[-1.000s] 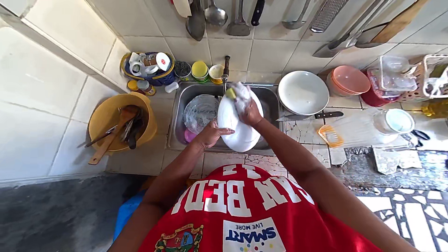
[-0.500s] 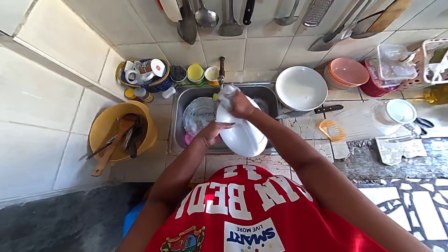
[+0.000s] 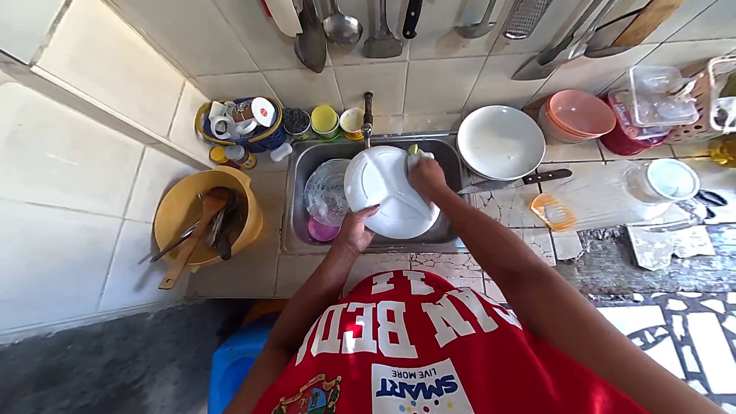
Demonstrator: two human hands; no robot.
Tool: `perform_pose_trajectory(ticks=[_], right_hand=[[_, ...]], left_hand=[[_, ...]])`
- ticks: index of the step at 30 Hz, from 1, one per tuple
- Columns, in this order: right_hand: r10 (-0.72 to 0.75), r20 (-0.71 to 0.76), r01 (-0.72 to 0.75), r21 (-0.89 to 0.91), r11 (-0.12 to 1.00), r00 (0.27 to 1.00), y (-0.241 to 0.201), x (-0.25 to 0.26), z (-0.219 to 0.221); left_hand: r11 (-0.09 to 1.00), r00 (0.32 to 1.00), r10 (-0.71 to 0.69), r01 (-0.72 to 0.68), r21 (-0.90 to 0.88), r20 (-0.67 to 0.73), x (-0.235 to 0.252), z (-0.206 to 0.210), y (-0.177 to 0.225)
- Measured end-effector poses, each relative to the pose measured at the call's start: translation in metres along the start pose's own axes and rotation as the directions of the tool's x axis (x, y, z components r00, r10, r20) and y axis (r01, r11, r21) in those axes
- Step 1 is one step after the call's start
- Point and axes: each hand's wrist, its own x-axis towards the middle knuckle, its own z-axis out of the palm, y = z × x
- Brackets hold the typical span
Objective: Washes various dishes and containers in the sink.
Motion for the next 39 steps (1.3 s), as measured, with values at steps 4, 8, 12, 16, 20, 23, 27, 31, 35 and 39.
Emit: perform_pose_trajectory(ticks=[4, 8, 12, 16, 20, 23, 27, 31, 35, 39], right_hand=[[-0.151, 0.004, 0.151, -0.078, 0.986, 0.989, 0.002, -0.071, 0.036], [-0.442, -0.029, 0.442, 0.01, 0.897, 0.897, -0.004, -0.07, 0.041], [-0.438, -0.097, 0.446, 0.087, 0.891, 0.894, 0.005, -0.004, 0.006], [0.038, 0.137, -0.072, 0.253, 0.965, 0.99, 0.032, 0.033, -0.002], [0.164, 0.144, -0.21, 0.418, 0.884, 0.976, 0.042, -0.002, 0.046], [0.169, 0.03, -0.164, 0.459, 0.873, 0.985, 0.018, -0.053, 0.081], [0.02, -0.129, 0.039, 0.438, 0.898, 0.991, -0.002, -0.096, 0.096], [-0.071, -0.141, 0.127, 0.445, 0.886, 0.988, 0.012, -0.084, 0.081], [-0.177, -0.284, 0.273, 0.347, 0.897, 0.942, 0.024, -0.048, 0.058], [-0.325, -0.43, 0.455, 0.245, 0.856, 0.842, 0.01, -0.069, 0.072]], left_hand=[[1.0, 0.999, 0.003, -0.004, -0.014, -0.052, 0.004, -0.006, -0.003], [0.986, 0.995, -0.1, 0.095, 0.135, 0.026, -0.007, 0.0, -0.003], [0.962, 0.985, -0.153, 0.129, 0.24, 0.084, -0.015, 0.007, 0.002], [0.988, 0.999, -0.05, 0.047, 0.144, 0.018, -0.015, 0.003, -0.002], [0.997, 0.991, 0.08, -0.077, 0.024, -0.11, 0.007, -0.008, -0.002], [0.99, 0.97, 0.127, -0.135, -0.026, -0.205, 0.019, -0.011, 0.001], [0.986, 0.97, 0.126, -0.146, -0.079, -0.208, 0.02, -0.008, 0.01], [0.987, 0.983, 0.112, -0.127, -0.098, -0.145, 0.008, -0.008, 0.013], [0.992, 0.994, 0.011, -0.025, -0.125, -0.108, -0.005, -0.009, 0.006], [0.976, 0.99, 0.021, -0.052, -0.212, -0.143, -0.005, -0.008, 0.008]])
